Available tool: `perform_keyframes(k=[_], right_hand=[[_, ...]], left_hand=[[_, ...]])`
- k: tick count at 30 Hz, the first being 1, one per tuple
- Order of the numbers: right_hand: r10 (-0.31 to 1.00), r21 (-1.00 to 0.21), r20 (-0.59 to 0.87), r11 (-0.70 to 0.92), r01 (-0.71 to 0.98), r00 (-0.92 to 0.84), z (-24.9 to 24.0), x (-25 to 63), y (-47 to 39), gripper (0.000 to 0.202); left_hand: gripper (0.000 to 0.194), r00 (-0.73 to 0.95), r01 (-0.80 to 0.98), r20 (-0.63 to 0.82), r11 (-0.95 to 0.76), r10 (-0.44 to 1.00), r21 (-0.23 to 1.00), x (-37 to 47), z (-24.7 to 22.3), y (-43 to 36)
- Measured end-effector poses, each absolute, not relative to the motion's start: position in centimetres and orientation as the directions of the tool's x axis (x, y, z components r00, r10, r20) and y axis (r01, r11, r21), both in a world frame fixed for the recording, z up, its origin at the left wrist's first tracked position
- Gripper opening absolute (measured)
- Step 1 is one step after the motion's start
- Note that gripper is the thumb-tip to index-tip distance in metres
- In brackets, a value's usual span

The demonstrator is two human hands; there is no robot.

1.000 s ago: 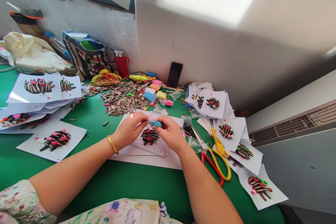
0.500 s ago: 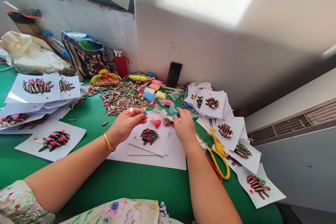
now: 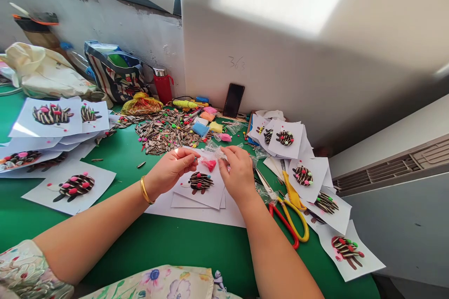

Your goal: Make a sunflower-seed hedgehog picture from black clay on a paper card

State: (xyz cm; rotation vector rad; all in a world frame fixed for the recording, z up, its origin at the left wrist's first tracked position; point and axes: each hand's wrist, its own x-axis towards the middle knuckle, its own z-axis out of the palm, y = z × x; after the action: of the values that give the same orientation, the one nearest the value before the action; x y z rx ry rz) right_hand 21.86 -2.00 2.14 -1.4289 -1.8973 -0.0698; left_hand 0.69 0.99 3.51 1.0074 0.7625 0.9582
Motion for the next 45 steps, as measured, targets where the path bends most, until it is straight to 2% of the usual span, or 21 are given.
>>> perform_keyframes(k=[4, 9, 15, 19, 26, 33, 38, 45], right_hand=[[0.776, -0.412, 0.595, 0.517, 0.750, -0.209, 2.9, 19.7, -3.4, 0.028], [0.743, -0.439, 0.623, 0.590, 0.677, -0.245, 3.3, 18.5, -4.2, 0.027], [0.751, -0.470, 0.630, 0.571, 0.673, -0.196, 3.4, 18.7, -4.2, 0.028], [0.747, -0.487, 0.637, 0.580, 0.653, -0.189, 3.1, 18.7, -4.1, 0.026], [0.725, -0.521, 0.666, 0.622, 0.585, -0.177, 3.0, 18.4, -4.2, 0.015], [0.775, -0.556, 0.607, 0.572, 0.603, -0.175, 2.8, 18.5, -3.9, 0.019], [0.771, -0.536, 0.610, 0.572, 0.620, -0.183, 2.9, 18.5, -3.9, 0.020], [0.766, -0.548, 0.612, 0.589, 0.594, -0.195, 2.9, 18.3, -4.0, 0.033]], left_hand=[[0.030, 0.400, -0.223, -0.052, 0.152, 0.915, 0.963, 0.6, 3.1, 1.0], [0.033, 0.417, -0.151, -0.068, 0.143, 0.906, 0.978, 0.6, 2.9, 0.8], [0.033, 0.474, -0.260, -0.085, 0.231, 0.876, 0.938, 1.0, 3.3, 0.4], [0.033, 0.468, -0.245, -0.117, 0.256, 0.876, 0.935, 1.0, 3.5, 0.4], [0.035, 0.479, -0.097, -0.114, 0.182, 0.870, 0.978, 0.8, 3.5, 0.3], [0.034, 0.570, -0.009, -0.013, 0.022, 0.821, 1.000, 0.9, 3.5, -0.1], [0.034, 0.571, -0.019, -0.026, 0.045, 0.820, 0.999, 1.1, 3.1, -0.1], [0.035, 0.508, -0.036, -0.035, 0.062, 0.860, 0.997, 0.8, 3.3, 0.1]])
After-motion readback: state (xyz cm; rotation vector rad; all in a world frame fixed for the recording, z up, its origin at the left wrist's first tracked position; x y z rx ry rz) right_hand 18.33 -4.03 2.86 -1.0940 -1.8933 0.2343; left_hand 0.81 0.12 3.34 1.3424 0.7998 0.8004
